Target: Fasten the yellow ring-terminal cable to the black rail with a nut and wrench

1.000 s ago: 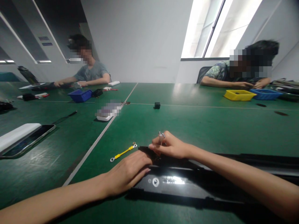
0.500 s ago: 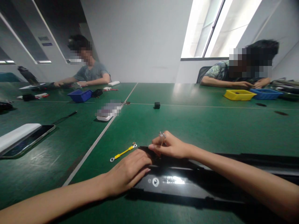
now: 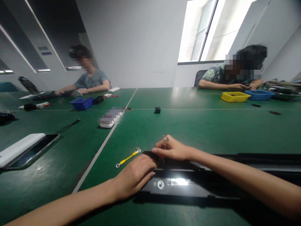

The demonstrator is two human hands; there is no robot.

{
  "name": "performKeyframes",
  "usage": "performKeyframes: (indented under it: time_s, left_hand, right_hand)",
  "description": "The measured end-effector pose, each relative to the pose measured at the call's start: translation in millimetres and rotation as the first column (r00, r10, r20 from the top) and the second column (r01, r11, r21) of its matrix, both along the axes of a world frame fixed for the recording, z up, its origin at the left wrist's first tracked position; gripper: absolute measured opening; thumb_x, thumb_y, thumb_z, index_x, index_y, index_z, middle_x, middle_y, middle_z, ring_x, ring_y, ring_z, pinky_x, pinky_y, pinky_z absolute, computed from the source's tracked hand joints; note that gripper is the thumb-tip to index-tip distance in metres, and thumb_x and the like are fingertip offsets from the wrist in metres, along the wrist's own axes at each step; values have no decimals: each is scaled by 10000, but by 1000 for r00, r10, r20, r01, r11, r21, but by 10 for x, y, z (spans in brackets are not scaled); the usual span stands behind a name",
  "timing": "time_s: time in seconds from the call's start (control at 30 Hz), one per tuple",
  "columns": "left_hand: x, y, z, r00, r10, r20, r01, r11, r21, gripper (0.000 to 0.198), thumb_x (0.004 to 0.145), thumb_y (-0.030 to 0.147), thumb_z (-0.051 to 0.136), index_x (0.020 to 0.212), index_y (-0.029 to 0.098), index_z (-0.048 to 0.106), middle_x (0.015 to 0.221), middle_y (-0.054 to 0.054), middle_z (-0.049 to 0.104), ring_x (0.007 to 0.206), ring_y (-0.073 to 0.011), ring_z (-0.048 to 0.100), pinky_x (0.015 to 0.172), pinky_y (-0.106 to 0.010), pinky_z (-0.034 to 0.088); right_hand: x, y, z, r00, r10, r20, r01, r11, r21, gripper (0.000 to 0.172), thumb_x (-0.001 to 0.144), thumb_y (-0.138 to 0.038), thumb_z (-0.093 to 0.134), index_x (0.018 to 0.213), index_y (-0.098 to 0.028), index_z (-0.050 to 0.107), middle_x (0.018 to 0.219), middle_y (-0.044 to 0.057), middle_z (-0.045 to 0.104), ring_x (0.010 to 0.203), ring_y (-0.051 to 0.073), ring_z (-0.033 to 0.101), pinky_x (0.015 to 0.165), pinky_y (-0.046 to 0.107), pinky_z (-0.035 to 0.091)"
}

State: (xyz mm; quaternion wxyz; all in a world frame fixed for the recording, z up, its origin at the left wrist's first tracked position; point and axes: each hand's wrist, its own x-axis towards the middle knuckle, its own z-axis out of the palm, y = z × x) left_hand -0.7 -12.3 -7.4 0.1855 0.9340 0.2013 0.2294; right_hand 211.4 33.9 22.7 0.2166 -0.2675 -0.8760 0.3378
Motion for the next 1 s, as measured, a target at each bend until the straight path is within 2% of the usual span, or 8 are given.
performKeyframes:
  time_s: [0.13, 0.27, 0.4, 0.57, 0.7, 0.83, 0.93, 1.0]
  left_hand:
    - [6, -5, 12, 1000, 5, 18, -5, 1000, 10, 140, 936, 131, 429, 1022, 148, 538, 1017, -100, 620, 992, -212, 544, 897, -362, 470]
    - [4, 1, -15, 999, -12, 30, 12, 1000, 1, 157, 929, 112, 447, 1059, 155, 523, 1057, -88, 615, 1023, -210, 536, 920, -360, 452]
    - [3, 13, -41, 999, -15, 31, 16, 1000, -26, 171, 939, 117, 435, 1081, 163, 518, 1036, -84, 611, 993, -210, 541, 896, -367, 463]
    - [-2, 26, -49, 998, -31, 57, 33, 998, -49, 178, 942, 118, 428, 1078, 175, 527, 1029, -91, 609, 984, -212, 549, 873, -369, 480]
    - [-6, 35, -45, 997, -47, 66, 51, 997, -59, 191, 935, 115, 425, 1085, 172, 529, 1027, -104, 606, 985, -223, 554, 868, -373, 488]
    - [-16, 39, -55, 997, -49, 64, 53, 996, -66, 201, 928, 102, 434, 1093, 176, 521, 1038, -93, 599, 993, -217, 550, 875, -355, 484]
    - [-22, 42, -70, 998, -46, 52, 49, 996, -68, 215, 929, 98, 437, 1112, 184, 510, 1054, -87, 594, 1005, -216, 541, 887, -354, 477]
    - [-21, 43, -73, 998, -47, 48, 50, 996, -74, 219, 930, 96, 432, 1115, 186, 507, 1054, -87, 593, 1007, -217, 539, 887, -356, 477]
  right_hand:
    - [6, -36, 98, 998, -23, 64, 25, 999, -32, 505, 910, -460, 443, 556, -125, 575, 511, -3, 521, 489, 95, 462, 507, 213, 354]
    - [147, -139, 216, 985, -63, 161, 82, 991, -110, 462, 897, -440, 481, 646, -99, 665, 490, -9, 528, 439, 79, 440, 438, 189, 322]
    - [343, -296, 274, 966, -148, 211, 183, 971, -155, 353, 875, -393, 538, 820, -100, 728, 580, 23, 634, 497, 102, 550, 441, 176, 365]
    - [509, -478, 279, 956, -261, 130, 279, 949, -147, 237, 829, -272, 599, 973, -129, 721, 860, 65, 719, 760, 155, 654, 692, 235, 491]
    - [589, -599, 250, 936, -349, 47, 350, 911, -218, 249, 758, -298, 692, 935, -128, 730, 876, 71, 724, 777, 179, 665, 725, 272, 512]
    - [609, -688, 193, 889, -458, 30, 458, 882, -114, 173, 737, -295, 726, 845, -161, 747, 812, 49, 726, 744, 174, 658, 710, 273, 494]
    - [630, -719, 153, 877, -481, 10, 481, 877, 16, 156, 731, -311, 743, 818, -182, 746, 784, 38, 712, 742, 172, 630, 708, 281, 458]
    - [660, -732, 133, 873, -488, 8, 488, 872, 46, 180, 731, -338, 749, 818, -182, 744, 766, 38, 694, 730, 170, 608, 706, 290, 440]
